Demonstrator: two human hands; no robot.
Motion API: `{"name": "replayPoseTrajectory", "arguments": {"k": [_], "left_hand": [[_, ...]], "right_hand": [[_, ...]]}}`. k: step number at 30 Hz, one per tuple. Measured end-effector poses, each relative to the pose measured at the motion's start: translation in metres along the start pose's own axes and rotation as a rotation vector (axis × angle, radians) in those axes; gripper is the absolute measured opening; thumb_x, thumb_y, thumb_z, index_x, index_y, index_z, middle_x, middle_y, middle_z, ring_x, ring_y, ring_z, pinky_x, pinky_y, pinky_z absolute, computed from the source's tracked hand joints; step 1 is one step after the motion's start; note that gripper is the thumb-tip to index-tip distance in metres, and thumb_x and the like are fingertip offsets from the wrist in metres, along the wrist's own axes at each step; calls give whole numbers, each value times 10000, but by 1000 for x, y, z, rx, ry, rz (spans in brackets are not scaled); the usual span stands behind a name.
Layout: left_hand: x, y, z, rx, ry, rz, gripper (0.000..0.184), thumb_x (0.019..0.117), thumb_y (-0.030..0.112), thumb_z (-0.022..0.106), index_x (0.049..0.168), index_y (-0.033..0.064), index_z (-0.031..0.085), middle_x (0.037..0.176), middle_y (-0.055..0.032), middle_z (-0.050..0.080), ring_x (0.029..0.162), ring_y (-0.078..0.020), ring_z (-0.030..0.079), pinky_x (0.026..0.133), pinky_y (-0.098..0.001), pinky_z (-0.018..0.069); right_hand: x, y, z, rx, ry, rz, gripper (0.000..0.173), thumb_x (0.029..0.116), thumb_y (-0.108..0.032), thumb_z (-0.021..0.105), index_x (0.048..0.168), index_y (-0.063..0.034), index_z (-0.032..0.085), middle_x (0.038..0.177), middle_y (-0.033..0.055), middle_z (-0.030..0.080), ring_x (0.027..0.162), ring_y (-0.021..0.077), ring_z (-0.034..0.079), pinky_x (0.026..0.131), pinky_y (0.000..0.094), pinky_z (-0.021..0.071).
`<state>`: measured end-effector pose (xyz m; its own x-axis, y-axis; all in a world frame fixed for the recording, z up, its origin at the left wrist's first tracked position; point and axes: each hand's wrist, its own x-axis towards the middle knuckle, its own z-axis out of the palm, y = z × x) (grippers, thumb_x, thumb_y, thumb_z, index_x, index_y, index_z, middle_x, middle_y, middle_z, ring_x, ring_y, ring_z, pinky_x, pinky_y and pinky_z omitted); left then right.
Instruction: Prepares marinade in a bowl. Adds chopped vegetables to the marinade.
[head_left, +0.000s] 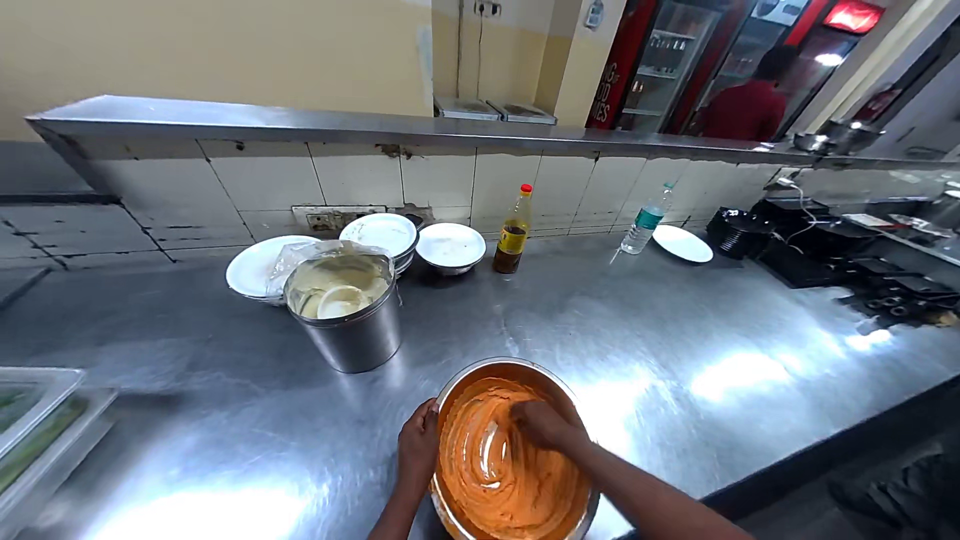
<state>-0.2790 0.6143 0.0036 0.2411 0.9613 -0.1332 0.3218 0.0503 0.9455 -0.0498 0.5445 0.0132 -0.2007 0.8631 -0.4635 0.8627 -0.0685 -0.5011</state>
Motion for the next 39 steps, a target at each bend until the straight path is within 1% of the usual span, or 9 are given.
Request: {"name": "replayPoseTrajectory", "arguments": {"k": [4,8,10,13,17,21,28,35,39], "left_hand": [[4,2,0,64,-9,-1,325,1093,133,437,1244,-45,664,1150,-206,705,1095,-273,671,1004,-451,494],[8,1,-6,35,-98,21,343,1096,141,430,1286,-48,645,1191,-202,700,1123,-248,669,1027,-420,494],[13,3,-4,75,-107,17,348,1100,153,424,1288,-35,648,1190,-205,698,1129,-261,666,1030,-438,488],[33,9,-2,148,-132,36,323,1086,172,479,1259,-27,667,1142,-200,703,1072,-270,669,1000,-446,496],[49,8,-6,67,-137,47,368,1056,230,562,1318,-24,615,1190,-189,681,1018,-245,676,941,-416,531],[-8,4,-27,-87,-86,-114,455,1093,237,460,1442,-54,482,1409,-263,550,1244,-348,598,1040,-490,500],[-110,-16,-7,-373,-134,-226,544,1076,80,386,1563,-71,197,1310,-297,541,1049,-243,658,880,-415,566],[-24,-16,-20,-315,-264,-146,475,1100,151,359,1557,22,374,1559,-157,459,1359,-202,533,1111,-382,459],[9,-1,-1,-178,-51,-91,315,1081,95,424,1270,-56,627,1205,-200,666,1100,-223,648,986,-396,509]], "right_hand": [[-14,-44,51,215,-193,-241,368,1040,-96,540,1349,96,588,1424,322,546,1368,465,497,1166,605,345],[-20,6,-2,14,-155,12,254,986,-60,619,1186,78,695,1168,312,680,1133,458,641,1003,634,462],[-3,-9,6,44,32,74,350,1010,-80,571,1326,61,619,1379,293,593,1326,430,549,1129,576,404],[-5,-48,54,243,-85,-181,448,1012,-46,559,1433,102,517,1536,313,449,1466,436,403,1227,558,290],[-17,-10,11,58,-191,-127,274,1001,-24,566,1226,76,687,1193,302,684,1164,458,637,1026,639,447],[-23,-16,-1,176,107,113,311,1035,-60,496,1274,61,654,1269,268,661,1221,397,623,1073,561,451],[-11,-17,-26,152,129,322,367,1071,-194,459,1212,84,653,1238,305,645,1204,429,613,1042,581,453],[48,-123,25,-33,87,156,328,1046,-115,504,1223,133,628,1328,341,587,1261,494,566,1038,613,470],[7,-114,54,-118,-139,-179,252,1015,-72,551,1111,138,654,1318,335,563,1216,495,576,970,615,501]]}}
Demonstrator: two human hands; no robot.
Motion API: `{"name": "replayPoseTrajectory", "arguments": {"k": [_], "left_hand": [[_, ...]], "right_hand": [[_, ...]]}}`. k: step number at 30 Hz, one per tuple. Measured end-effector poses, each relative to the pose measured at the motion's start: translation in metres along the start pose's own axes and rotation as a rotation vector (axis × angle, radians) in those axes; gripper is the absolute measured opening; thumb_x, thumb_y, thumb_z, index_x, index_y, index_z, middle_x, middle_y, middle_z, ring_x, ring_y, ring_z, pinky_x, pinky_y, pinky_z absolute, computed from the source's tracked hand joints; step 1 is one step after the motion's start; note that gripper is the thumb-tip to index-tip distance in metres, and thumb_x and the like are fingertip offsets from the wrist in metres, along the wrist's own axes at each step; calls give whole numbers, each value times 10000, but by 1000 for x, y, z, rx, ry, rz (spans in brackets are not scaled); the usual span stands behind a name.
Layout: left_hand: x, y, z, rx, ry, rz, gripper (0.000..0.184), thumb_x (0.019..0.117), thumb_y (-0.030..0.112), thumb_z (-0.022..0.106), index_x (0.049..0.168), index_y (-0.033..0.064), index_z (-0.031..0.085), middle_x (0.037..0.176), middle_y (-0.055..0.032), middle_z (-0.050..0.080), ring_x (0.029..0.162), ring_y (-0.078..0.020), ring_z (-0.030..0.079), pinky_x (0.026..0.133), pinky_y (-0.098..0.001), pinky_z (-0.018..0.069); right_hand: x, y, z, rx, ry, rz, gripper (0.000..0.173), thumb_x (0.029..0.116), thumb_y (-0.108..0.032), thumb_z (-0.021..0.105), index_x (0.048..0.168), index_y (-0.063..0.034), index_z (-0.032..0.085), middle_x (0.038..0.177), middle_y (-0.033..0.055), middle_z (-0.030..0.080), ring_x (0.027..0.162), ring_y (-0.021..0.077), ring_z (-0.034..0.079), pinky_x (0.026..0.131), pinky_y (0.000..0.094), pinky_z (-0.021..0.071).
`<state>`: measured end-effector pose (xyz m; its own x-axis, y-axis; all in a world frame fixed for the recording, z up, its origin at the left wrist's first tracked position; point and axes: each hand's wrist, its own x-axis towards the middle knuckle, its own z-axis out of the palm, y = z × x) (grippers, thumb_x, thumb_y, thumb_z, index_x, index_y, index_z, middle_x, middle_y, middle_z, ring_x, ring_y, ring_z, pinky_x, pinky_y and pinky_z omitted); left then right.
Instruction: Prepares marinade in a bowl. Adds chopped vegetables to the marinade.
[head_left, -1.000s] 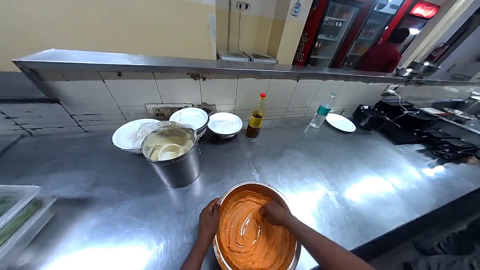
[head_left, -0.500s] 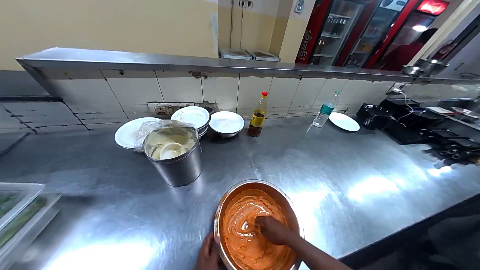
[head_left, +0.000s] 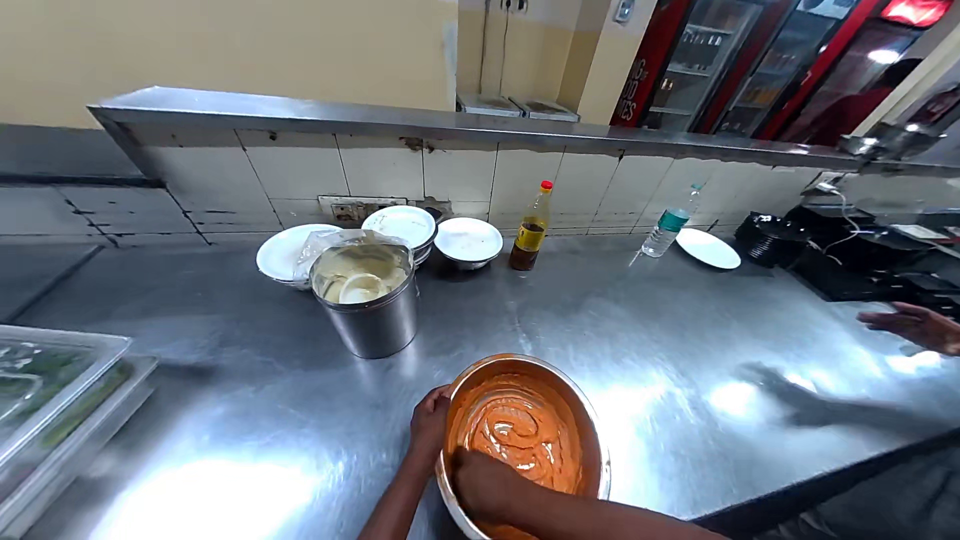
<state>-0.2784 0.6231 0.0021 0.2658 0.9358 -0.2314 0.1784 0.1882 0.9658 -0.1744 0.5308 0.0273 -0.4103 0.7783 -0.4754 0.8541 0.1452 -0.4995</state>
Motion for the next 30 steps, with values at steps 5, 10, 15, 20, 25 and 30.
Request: {"name": "replayPoseTrajectory", "arguments": {"k": [5,10,15,20,25,30], "left_hand": [[36,10,-5,148,-175,58,303,1071,138,498,1270,-45,635,1148,-191,678,1027,-218,655,947,-385,519],[14,5,-8,-108,36,-22,427,1113,173,394,1470,-58,432,1403,-273,531,1199,-318,608,1001,-424,512],[-104,-16,-7,-135,83,-120,465,1086,144,393,1462,-128,357,1297,-325,537,1146,-348,590,967,-505,508],[-88,-24,-7,-192,40,-74,497,1088,121,361,1552,-53,317,1474,-277,484,1275,-283,582,1046,-429,503],[-28,-3,-3,33,172,13,366,1093,99,381,1354,-93,553,1307,-260,614,1204,-300,607,1060,-435,462],[-14,0,-8,154,76,52,357,1097,105,396,1349,-63,585,1280,-232,654,1192,-274,638,1059,-425,473]], "right_hand": [[-58,79,-9,-70,-123,-7,250,1022,-52,554,1200,101,641,1252,306,635,1196,485,607,1010,649,457],[-58,82,-29,157,346,314,339,1057,-99,481,1307,94,604,1379,283,579,1302,403,568,1117,514,437],[-52,80,-55,277,252,395,321,1052,-122,476,1233,77,650,1223,299,653,1190,428,621,1035,582,458],[12,60,-67,139,250,463,386,1073,-170,478,1309,120,577,1375,318,572,1320,441,547,1105,568,432],[18,8,1,107,174,15,354,1016,-102,556,1281,132,584,1345,335,548,1280,468,545,1078,549,456],[-54,87,0,41,-51,-118,272,985,8,589,1225,118,655,1347,299,600,1295,458,555,1113,572,417]]}}
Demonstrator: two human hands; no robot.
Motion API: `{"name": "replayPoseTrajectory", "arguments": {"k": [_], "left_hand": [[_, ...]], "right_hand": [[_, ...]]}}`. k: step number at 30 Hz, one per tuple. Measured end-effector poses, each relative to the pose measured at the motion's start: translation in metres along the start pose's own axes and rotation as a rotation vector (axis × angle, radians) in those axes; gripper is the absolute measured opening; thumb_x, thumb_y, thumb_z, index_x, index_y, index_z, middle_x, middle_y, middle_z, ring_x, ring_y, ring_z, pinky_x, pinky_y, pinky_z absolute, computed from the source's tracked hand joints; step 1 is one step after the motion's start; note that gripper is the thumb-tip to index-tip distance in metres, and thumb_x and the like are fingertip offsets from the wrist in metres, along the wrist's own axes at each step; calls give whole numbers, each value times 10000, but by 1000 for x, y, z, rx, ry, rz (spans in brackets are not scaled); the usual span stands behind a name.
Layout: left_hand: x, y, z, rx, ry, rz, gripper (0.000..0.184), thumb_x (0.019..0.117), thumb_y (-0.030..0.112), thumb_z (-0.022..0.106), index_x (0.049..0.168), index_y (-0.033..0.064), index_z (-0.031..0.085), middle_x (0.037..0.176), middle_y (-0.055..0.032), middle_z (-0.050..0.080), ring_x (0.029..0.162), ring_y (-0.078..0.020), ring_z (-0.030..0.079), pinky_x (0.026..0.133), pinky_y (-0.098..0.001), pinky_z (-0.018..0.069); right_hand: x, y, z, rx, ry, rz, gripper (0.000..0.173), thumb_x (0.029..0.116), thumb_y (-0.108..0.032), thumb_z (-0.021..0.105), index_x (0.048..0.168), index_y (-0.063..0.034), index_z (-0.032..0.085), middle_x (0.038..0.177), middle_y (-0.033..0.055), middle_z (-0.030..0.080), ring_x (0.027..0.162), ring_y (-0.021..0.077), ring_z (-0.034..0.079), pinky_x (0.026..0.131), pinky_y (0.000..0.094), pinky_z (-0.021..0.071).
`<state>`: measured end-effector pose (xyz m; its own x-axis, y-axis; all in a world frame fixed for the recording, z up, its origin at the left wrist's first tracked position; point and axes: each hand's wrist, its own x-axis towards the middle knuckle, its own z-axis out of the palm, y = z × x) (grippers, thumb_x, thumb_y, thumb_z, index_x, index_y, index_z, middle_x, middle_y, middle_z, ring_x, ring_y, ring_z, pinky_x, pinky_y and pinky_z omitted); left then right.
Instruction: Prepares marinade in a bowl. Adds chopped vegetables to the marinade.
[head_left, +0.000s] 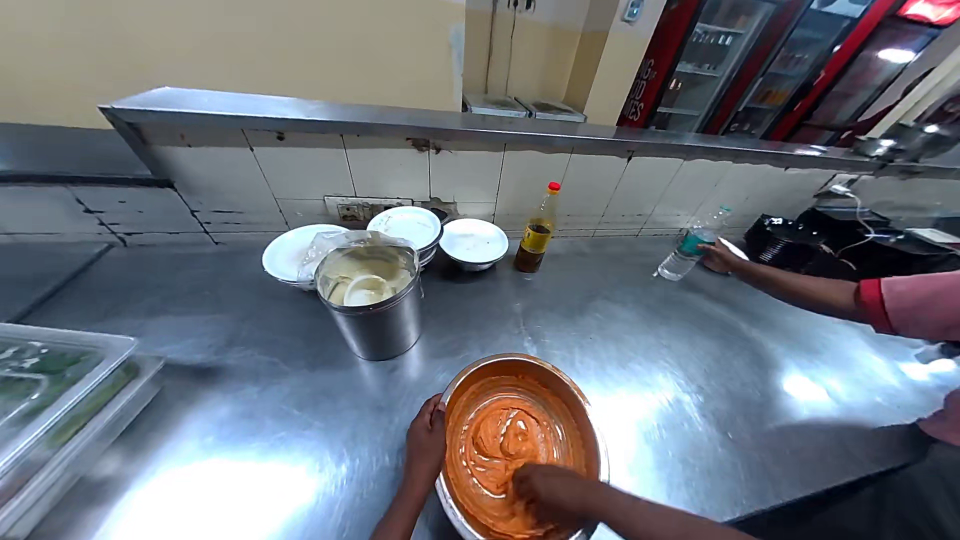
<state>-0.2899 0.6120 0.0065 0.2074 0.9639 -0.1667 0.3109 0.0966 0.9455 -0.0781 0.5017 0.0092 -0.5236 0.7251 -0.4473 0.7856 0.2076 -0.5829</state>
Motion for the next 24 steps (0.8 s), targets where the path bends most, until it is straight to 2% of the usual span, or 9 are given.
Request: {"name": "replayPoseTrajectory", "arguments": {"k": [4,7,9,12,15,17,20,22,24], "left_hand": [[6,6,3,35,-58,17,387,1106,122,379,1396,-63,556,1349,-242,624,1269,-285,601,1109,-422,431],[10,8,5,113,-50,2,385,1110,146,381,1382,-43,577,1329,-230,638,1260,-302,607,1104,-453,434],[10,7,3,131,-56,12,380,1108,138,385,1380,-43,579,1314,-233,645,1248,-313,613,1097,-466,437],[9,4,-1,67,-89,41,380,1103,131,395,1387,-46,574,1318,-227,646,1239,-283,621,1091,-431,448],[8,5,1,54,-73,34,384,1105,134,393,1390,-54,569,1331,-230,640,1256,-284,612,1100,-427,440],[7,5,5,97,-38,11,397,1109,149,383,1409,-44,557,1343,-232,634,1274,-307,603,1115,-453,428],[5,5,5,125,-12,3,395,1110,142,383,1417,-42,551,1356,-232,628,1286,-312,597,1123,-452,423],[3,4,4,93,-37,21,397,1106,131,386,1419,-54,545,1368,-235,620,1291,-301,596,1127,-436,421],[3,7,5,81,-43,15,396,1108,131,381,1419,-52,546,1362,-231,626,1287,-296,600,1125,-431,422]], "right_hand": [[24,25,-42,4,259,355,379,1032,-92,538,1364,89,565,1441,287,537,1381,428,494,1161,556,375],[51,-8,-4,146,264,125,392,1022,-95,568,1363,98,584,1480,310,510,1443,440,426,1249,556,233],[32,-17,7,125,68,-12,337,1019,-65,566,1314,86,628,1395,306,584,1352,460,522,1169,610,339],[-5,21,-27,22,-29,139,260,985,-17,598,1211,60,701,1181,300,687,1153,469,641,1019,644,455],[17,32,-58,2,200,406,329,1026,-56,518,1314,67,616,1355,304,599,1307,455,553,1109,599,411],[41,10,-30,160,250,277,436,1047,-90,519,1451,74,508,1521,286,480,1445,415,438,1212,547,322],[29,-15,0,224,-1,33,385,1041,-96,544,1388,69,579,1413,298,575,1350,440,532,1156,604,366],[4,12,-23,135,-84,119,293,1000,-48,599,1257,68,677,1217,302,676,1178,452,633,1038,632,442],[2,32,-58,29,22,350,283,1009,-67,591,1241,77,668,1241,327,646,1208,480,600,1046,638,433]]}}
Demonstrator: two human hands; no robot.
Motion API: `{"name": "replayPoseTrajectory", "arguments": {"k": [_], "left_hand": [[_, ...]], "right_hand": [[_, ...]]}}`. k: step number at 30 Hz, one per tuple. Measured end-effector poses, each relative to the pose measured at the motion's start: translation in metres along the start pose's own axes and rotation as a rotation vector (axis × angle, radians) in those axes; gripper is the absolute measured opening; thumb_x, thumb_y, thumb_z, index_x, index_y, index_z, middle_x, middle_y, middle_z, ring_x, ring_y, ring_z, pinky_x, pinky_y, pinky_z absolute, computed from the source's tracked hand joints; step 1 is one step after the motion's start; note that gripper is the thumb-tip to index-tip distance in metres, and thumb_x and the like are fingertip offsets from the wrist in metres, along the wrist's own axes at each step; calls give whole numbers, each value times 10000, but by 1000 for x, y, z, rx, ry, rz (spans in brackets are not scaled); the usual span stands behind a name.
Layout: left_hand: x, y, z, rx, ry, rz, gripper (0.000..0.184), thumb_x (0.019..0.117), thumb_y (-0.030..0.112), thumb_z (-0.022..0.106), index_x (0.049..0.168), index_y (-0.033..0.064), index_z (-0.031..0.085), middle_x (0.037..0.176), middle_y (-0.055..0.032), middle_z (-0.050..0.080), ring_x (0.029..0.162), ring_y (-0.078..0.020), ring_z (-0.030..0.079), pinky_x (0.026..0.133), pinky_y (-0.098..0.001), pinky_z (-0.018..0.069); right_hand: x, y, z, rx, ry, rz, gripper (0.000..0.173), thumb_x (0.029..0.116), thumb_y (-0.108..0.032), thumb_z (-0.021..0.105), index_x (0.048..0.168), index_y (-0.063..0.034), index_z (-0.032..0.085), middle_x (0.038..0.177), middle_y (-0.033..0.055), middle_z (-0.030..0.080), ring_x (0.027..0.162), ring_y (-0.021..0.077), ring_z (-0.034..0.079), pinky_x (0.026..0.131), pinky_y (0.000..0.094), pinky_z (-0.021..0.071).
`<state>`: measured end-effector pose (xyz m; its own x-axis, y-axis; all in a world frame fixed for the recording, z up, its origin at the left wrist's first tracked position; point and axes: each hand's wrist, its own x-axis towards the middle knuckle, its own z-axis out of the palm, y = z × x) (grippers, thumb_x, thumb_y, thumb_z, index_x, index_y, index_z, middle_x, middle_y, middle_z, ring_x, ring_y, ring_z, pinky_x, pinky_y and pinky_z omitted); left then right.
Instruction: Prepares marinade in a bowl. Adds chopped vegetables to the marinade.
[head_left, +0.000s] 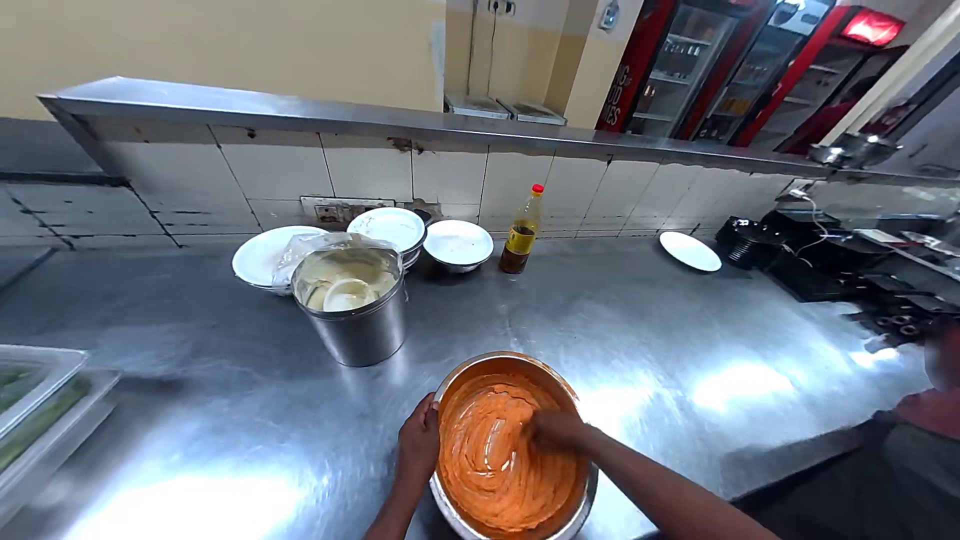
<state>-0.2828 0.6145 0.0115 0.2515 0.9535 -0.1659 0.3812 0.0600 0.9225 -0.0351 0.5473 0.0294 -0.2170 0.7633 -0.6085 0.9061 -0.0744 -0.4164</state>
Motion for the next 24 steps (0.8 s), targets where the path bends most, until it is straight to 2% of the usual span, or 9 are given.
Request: {"name": "replayPoseTrajectory", "arguments": {"k": [4,7,9,11,14,17,19,22,24], "left_hand": [[1,3,4,50,34,-20,398,1108,139,377,1422,-34,551,1350,-225,634,1279,-310,603,1120,-456,425],[1,0,0,66,9,-6,403,1109,150,383,1425,-36,548,1358,-231,629,1289,-319,597,1127,-465,420],[1,-2,1,33,5,23,393,1105,143,396,1409,-45,560,1337,-229,642,1270,-307,612,1116,-449,433],[2,-2,3,19,21,12,394,1108,143,389,1412,-43,556,1332,-229,643,1263,-303,614,1111,-447,436],[1,4,6,66,39,-13,395,1109,143,378,1417,-25,560,1348,-218,639,1278,-306,606,1119,-462,426],[-1,0,2,74,25,-3,387,1106,140,392,1404,-29,572,1334,-219,646,1267,-300,612,1115,-453,430],[-2,0,4,41,26,13,389,1104,126,393,1410,-51,557,1352,-233,632,1280,-304,605,1122,-441,424],[-5,1,8,43,55,-22,399,1109,133,380,1426,-47,542,1378,-226,618,1308,-308,585,1133,-445,411],[-4,7,10,82,66,-50,399,1111,145,375,1427,-30,545,1361,-221,628,1296,-318,590,1125,-472,414]], "right_hand": [[31,-40,40,228,150,-142,453,1021,-84,563,1437,90,515,1524,307,463,1460,443,400,1221,575,285],[4,-38,54,205,-138,-249,382,1048,-107,544,1387,61,594,1368,306,606,1310,446,564,1124,623,389],[-1,-7,24,99,-101,-118,252,993,-51,593,1184,78,695,1129,309,688,1086,453,653,959,643,467],[11,-3,2,43,96,45,307,1020,-79,551,1271,72,645,1281,319,631,1238,466,590,1059,631,429],[23,-41,44,252,132,-153,476,1036,-83,539,1471,97,469,1557,314,416,1485,439,365,1236,562,265],[-6,-38,52,197,-176,-259,396,1066,-106,510,1423,57,559,1394,304,590,1329,443,552,1134,609,383],[-12,-7,21,105,-105,-105,267,1005,-34,566,1219,76,681,1168,316,675,1118,460,640,983,639,458],[10,-11,9,77,166,63,385,1025,-65,536,1388,62,562,1442,305,537,1376,452,496,1150,594,374],[17,-40,45,218,127,-148,480,1008,-24,551,1462,111,475,1558,330,405,1490,475,336,1231,606,244]]}}
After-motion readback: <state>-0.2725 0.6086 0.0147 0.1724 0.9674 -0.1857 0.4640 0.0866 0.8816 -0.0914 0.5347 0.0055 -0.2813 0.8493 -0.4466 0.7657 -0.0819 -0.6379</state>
